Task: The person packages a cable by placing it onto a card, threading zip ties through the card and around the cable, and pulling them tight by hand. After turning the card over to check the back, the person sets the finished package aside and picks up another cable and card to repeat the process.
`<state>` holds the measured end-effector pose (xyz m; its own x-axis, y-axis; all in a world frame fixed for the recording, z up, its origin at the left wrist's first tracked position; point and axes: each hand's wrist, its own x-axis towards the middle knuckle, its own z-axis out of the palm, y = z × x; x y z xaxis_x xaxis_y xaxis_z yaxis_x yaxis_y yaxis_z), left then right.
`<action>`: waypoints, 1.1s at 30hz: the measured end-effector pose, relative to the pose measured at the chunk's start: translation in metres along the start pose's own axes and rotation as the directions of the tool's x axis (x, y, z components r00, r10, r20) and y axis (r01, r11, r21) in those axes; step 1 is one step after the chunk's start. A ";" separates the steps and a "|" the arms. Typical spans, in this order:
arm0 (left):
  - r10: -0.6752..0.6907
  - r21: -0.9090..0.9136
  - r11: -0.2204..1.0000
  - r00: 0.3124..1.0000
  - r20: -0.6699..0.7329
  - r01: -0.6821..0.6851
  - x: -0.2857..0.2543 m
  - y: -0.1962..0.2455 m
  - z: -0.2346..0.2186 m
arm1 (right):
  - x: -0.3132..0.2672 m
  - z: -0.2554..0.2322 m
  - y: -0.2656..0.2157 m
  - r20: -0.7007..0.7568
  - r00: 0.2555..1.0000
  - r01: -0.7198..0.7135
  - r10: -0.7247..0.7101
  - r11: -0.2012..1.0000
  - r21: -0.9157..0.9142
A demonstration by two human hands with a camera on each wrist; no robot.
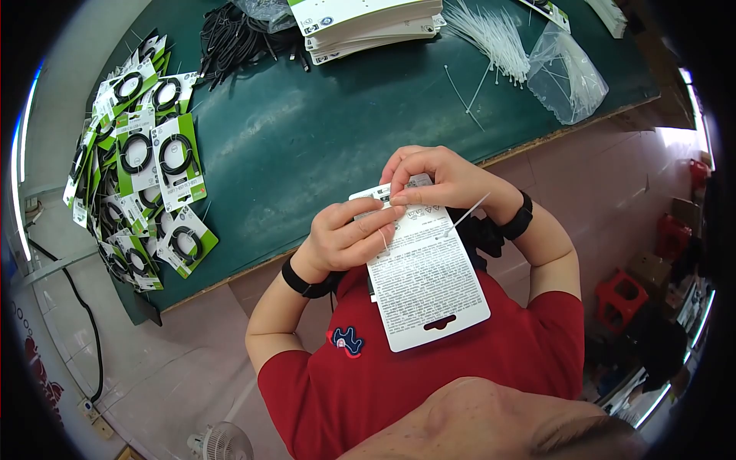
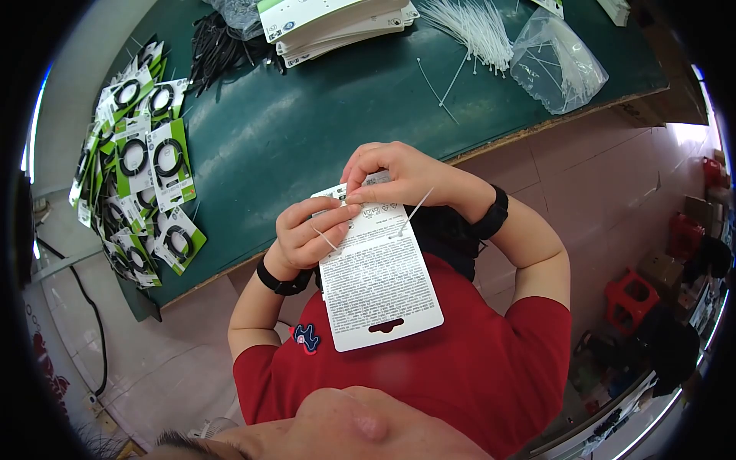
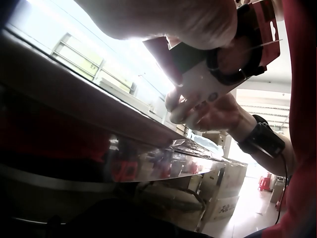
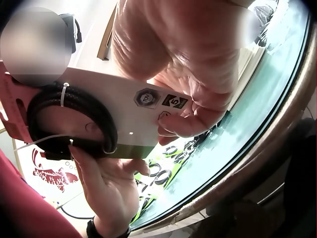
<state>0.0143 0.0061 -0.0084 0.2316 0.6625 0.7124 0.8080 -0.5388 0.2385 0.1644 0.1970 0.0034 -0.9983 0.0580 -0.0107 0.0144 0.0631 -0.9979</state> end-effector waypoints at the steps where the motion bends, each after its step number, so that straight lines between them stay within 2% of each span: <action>1: 0.000 0.000 1.000 1.000 0.000 0.000 0.001 0.000 0.000 | 0.000 0.000 0.001 0.003 1.000 0.000 0.000 1.000 -0.002; 2: -0.017 -0.008 1.000 1.000 -0.006 0.017 0.001 0.000 0.000 | 0.000 0.000 0.000 0.003 1.000 0.000 0.000 1.000 -0.002; 5: -0.052 -0.019 0.998 0.998 -0.018 0.052 0.003 -0.002 -0.001 | 0.001 -0.001 -0.006 -0.041 0.984 -0.164 0.176 0.965 0.202; 6: -0.102 -0.036 0.994 0.993 -0.053 0.101 0.003 -0.005 0.001 | 0.002 -0.004 -0.009 -0.038 0.984 -0.162 0.173 0.966 0.199; 7: -0.152 -0.055 0.987 0.985 -0.087 0.148 0.002 -0.007 0.002 | 0.002 -0.010 -0.014 -0.183 0.982 -0.043 0.051 0.998 0.049; 8: -0.201 -0.076 0.978 0.972 -0.118 0.193 0.001 -0.008 0.003 | 0.001 -0.015 -0.018 -0.306 0.948 0.058 -0.092 0.991 -0.117; 9: -0.197 -0.072 0.979 0.973 -0.119 0.189 -0.002 -0.006 0.004 | 0.001 -0.020 -0.022 -0.397 0.883 0.136 -0.249 0.947 -0.291; 10: -0.436 -0.266 0.882 0.887 -0.152 0.389 -0.003 -0.001 0.005 | -0.001 -0.023 -0.027 -0.394 0.883 0.142 -0.256 0.945 -0.294; 11: -0.650 -0.453 0.711 0.748 -0.134 0.538 -0.005 0.005 0.006 | -0.003 -0.025 -0.032 -0.432 0.860 0.160 -0.270 0.948 -0.275; 12: -0.820 -0.616 0.482 0.568 -0.067 0.623 -0.006 0.007 0.006 | -0.005 -0.025 -0.036 -0.469 0.836 0.178 -0.283 0.950 -0.256; 13: -0.819 -0.613 0.487 0.569 -0.073 0.622 -0.007 0.005 0.005 | -0.006 -0.024 -0.038 -0.506 0.812 0.196 -0.293 0.952 -0.236; 14: -0.881 -0.672 0.357 0.472 -0.012 0.649 0.002 0.004 -0.001 | -0.006 -0.022 -0.040 -0.502 0.812 0.202 -0.298 0.950 -0.237; 16: -0.954 -0.755 0.075 0.267 0.135 0.651 0.018 0.000 -0.010 | -0.006 -0.015 -0.043 -0.430 0.865 0.169 -0.257 0.957 -0.234; 18: -0.956 -0.748 0.091 0.268 0.118 0.657 0.023 -0.001 -0.009 | -0.003 -0.007 -0.047 -0.392 0.889 0.151 -0.235 0.961 -0.233; 19: -0.957 -0.740 0.105 0.269 0.105 0.664 0.025 -0.001 -0.007 | 0.001 -0.002 -0.050 -0.387 0.917 0.066 -0.091 0.995 -0.077; 21: -0.957 -0.730 0.121 0.273 0.094 0.673 0.026 -0.002 -0.005 | 0.006 0.005 -0.055 -0.312 0.931 -0.121 0.191 0.966 0.229; 22: -0.935 -0.607 0.256 0.352 0.043 0.752 0.025 -0.002 -0.004 | 0.008 0.005 -0.055 -0.313 0.931 -0.119 0.188 0.966 0.228; 24: -0.856 -0.300 0.497 0.516 -0.019 0.814 0.023 -0.004 -0.002 | 0.012 0.002 -0.055 -0.182 0.929 -0.216 0.322 0.872 0.439; 25: -0.855 -0.299 0.500 0.518 -0.021 0.813 0.023 -0.005 -0.002 | 0.013 0.000 -0.055 -0.106 0.920 -0.267 0.376 0.804 0.532; 26: -0.786 -0.236 0.612 0.614 -0.075 0.755 0.023 -0.008 -0.002 | 0.014 -0.001 -0.052 -0.108 0.921 -0.265 0.374 0.806 0.530; 28: -0.606 -0.092 0.795 0.779 -0.158 0.600 0.024 -0.014 -0.003 | 0.015 -0.001 -0.040 -0.005 0.932 -0.280 0.362 0.731 0.622; 29: -0.606 -0.093 0.795 0.779 -0.159 0.599 0.025 -0.016 -0.003 | 0.016 0.000 -0.036 0.048 0.935 -0.293 0.352 0.688 0.664; 32: -0.452 0.016 0.887 0.874 -0.178 0.461 0.025 -0.021 -0.003 | 0.016 0.004 -0.031 0.090 0.943 -0.279 0.319 0.617 0.736; 33: -0.454 0.015 0.886 0.873 -0.179 0.463 0.025 -0.021 -0.003 | 0.016 0.006 -0.030 0.108 0.947 -0.272 0.301 0.579 0.769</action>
<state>0.0012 0.0328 0.0067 -0.2614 0.7296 0.6319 0.8311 -0.1627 0.5317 0.1480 0.1903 0.0327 -0.9476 -0.0337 -0.3177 0.2356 -0.7450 -0.6240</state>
